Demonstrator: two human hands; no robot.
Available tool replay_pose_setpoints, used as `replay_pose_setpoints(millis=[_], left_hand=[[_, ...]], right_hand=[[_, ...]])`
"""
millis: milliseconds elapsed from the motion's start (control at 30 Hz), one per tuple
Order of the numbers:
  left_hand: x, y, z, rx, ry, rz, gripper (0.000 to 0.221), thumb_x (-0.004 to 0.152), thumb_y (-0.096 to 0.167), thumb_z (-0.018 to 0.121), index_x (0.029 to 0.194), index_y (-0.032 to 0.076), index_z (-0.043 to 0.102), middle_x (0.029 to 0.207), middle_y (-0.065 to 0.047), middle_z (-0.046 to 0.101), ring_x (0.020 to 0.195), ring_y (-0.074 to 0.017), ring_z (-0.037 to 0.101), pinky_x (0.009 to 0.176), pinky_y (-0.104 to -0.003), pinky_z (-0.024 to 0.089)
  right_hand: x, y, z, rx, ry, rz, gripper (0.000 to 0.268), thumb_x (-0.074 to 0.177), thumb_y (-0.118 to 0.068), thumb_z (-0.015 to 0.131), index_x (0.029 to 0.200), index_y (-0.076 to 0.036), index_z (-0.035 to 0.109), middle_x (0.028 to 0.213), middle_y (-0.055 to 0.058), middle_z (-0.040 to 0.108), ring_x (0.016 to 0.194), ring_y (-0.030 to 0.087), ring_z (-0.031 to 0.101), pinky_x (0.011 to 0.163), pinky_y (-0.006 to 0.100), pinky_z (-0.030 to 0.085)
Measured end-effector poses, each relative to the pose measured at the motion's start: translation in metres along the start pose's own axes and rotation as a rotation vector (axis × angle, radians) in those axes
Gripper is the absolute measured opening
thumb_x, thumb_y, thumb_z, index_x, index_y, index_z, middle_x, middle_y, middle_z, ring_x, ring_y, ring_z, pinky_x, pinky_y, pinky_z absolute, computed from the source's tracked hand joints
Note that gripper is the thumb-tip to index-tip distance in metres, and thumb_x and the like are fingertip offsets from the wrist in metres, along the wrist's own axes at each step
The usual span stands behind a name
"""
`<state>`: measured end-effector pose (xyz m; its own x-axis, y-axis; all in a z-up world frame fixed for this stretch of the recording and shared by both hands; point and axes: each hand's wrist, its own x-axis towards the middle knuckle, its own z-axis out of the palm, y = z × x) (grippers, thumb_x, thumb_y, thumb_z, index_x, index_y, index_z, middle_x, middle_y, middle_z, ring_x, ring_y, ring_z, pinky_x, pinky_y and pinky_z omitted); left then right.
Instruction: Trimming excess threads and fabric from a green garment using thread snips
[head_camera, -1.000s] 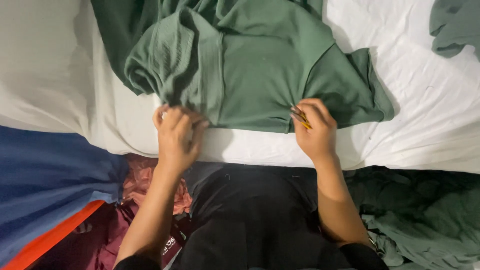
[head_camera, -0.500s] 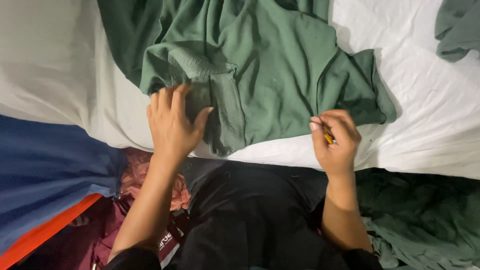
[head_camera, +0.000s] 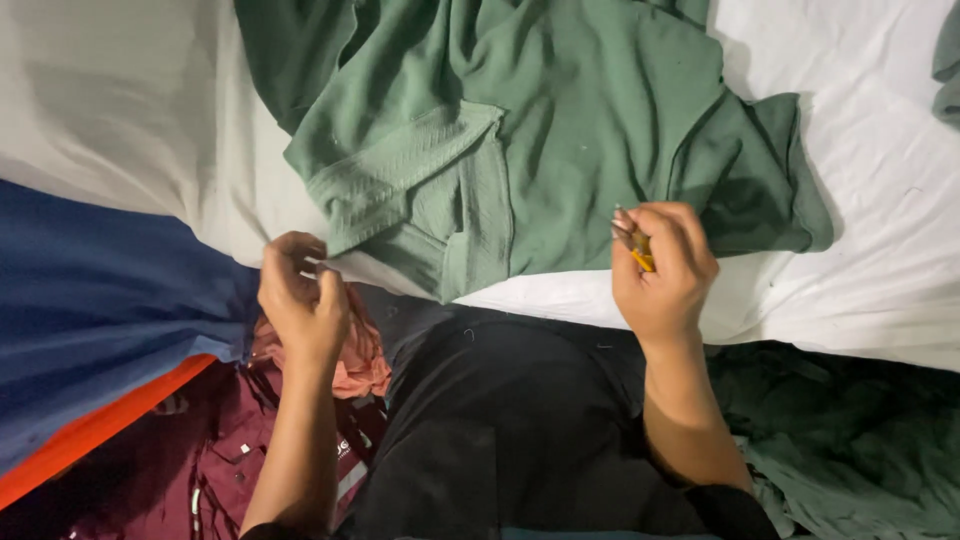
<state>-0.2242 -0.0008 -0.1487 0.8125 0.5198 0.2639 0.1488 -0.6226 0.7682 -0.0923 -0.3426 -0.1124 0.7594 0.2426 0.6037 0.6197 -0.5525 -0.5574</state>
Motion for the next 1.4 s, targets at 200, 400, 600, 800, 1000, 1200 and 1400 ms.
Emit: replay_pose_setpoints(millis=[200, 400, 600, 800, 1000, 1200, 1400], left_hand=[[0.02, 0.023, 0.0, 0.066, -0.061, 0.456, 0.052, 0.076, 0.0, 0.074, 0.127, -0.001, 0.062, 0.121, -0.022, 0.057, 0.118, -0.045, 0.054, 0.103, -0.057, 0.043], [0.033, 0.044, 0.031, 0.261, -0.138, 0.499, 0.029, 0.086, 0.009, 0.076, 0.114, 0.013, 0.074, 0.113, -0.009, 0.067, 0.111, -0.0353, 0.062, 0.089, -0.043, 0.042], [0.017, 0.051, 0.068, 0.047, -0.246, 0.38, 0.02, 0.092, 0.013, 0.075, 0.111, 0.008, 0.075, 0.088, -0.013, 0.068, 0.082, -0.0377, 0.07, 0.073, -0.043, 0.056], [0.012, 0.057, 0.07, 0.086, -0.303, 0.397, 0.035, 0.088, 0.018, 0.079, 0.118, 0.003, 0.071, 0.083, -0.014, 0.064, 0.075, -0.0371, 0.064, 0.071, -0.046, 0.052], [0.01, 0.061, 0.067, 0.067, -0.334, 0.381, 0.039, 0.09, 0.025, 0.077, 0.122, 0.004, 0.07, 0.084, -0.014, 0.063, 0.076, -0.0377, 0.063, 0.072, -0.048, 0.05], [0.009, 0.05, 0.074, 0.109, -0.367, 0.392, 0.034, 0.086, 0.033, 0.082, 0.112, 0.013, 0.071, 0.081, -0.006, 0.06, 0.077, -0.033, 0.063, 0.076, -0.045, 0.05], [0.008, 0.042, 0.08, 0.074, -0.323, 0.406, 0.02, 0.087, 0.03, 0.08, 0.098, 0.017, 0.069, 0.077, -0.004, 0.056, 0.073, -0.0326, 0.062, 0.072, -0.045, 0.049]], right_hand=[[-0.006, -0.013, 0.036, 0.147, -0.101, 0.03, 0.01, 0.089, 0.006, 0.075, 0.094, -0.002, 0.071, 0.09, 0.01, 0.067, 0.079, 0.033, 0.071, 0.073, 0.038, 0.057], [-0.02, -0.004, 0.051, 0.066, -0.218, 0.061, 0.009, 0.092, 0.002, 0.072, 0.096, -0.005, 0.069, 0.091, 0.006, 0.067, 0.082, 0.029, 0.072, 0.073, 0.035, 0.058], [-0.003, -0.019, 0.065, 0.053, -0.267, 0.055, 0.02, 0.088, -0.009, 0.081, 0.104, -0.007, 0.069, 0.097, 0.007, 0.066, 0.088, 0.032, 0.072, 0.073, 0.042, 0.058], [-0.013, -0.023, 0.083, -0.15, -0.296, 0.177, 0.008, 0.094, -0.016, 0.069, 0.1, -0.017, 0.064, 0.091, 0.001, 0.063, 0.079, 0.031, 0.071, 0.064, 0.046, 0.058], [-0.028, 0.002, 0.084, 0.03, -0.212, 0.126, 0.011, 0.102, -0.018, 0.068, 0.097, -0.012, 0.06, 0.087, 0.004, 0.059, 0.085, 0.033, 0.07, 0.073, 0.037, 0.055], [-0.023, -0.033, 0.089, -0.32, -0.258, 0.129, 0.018, 0.089, -0.025, 0.073, 0.106, -0.022, 0.065, 0.096, -0.005, 0.062, 0.076, 0.024, 0.072, 0.064, 0.042, 0.059], [-0.043, -0.002, 0.094, -0.196, -0.182, 0.154, 0.011, 0.095, -0.017, 0.064, 0.104, -0.02, 0.06, 0.096, -0.002, 0.06, 0.084, 0.03, 0.072, 0.068, 0.045, 0.058]])
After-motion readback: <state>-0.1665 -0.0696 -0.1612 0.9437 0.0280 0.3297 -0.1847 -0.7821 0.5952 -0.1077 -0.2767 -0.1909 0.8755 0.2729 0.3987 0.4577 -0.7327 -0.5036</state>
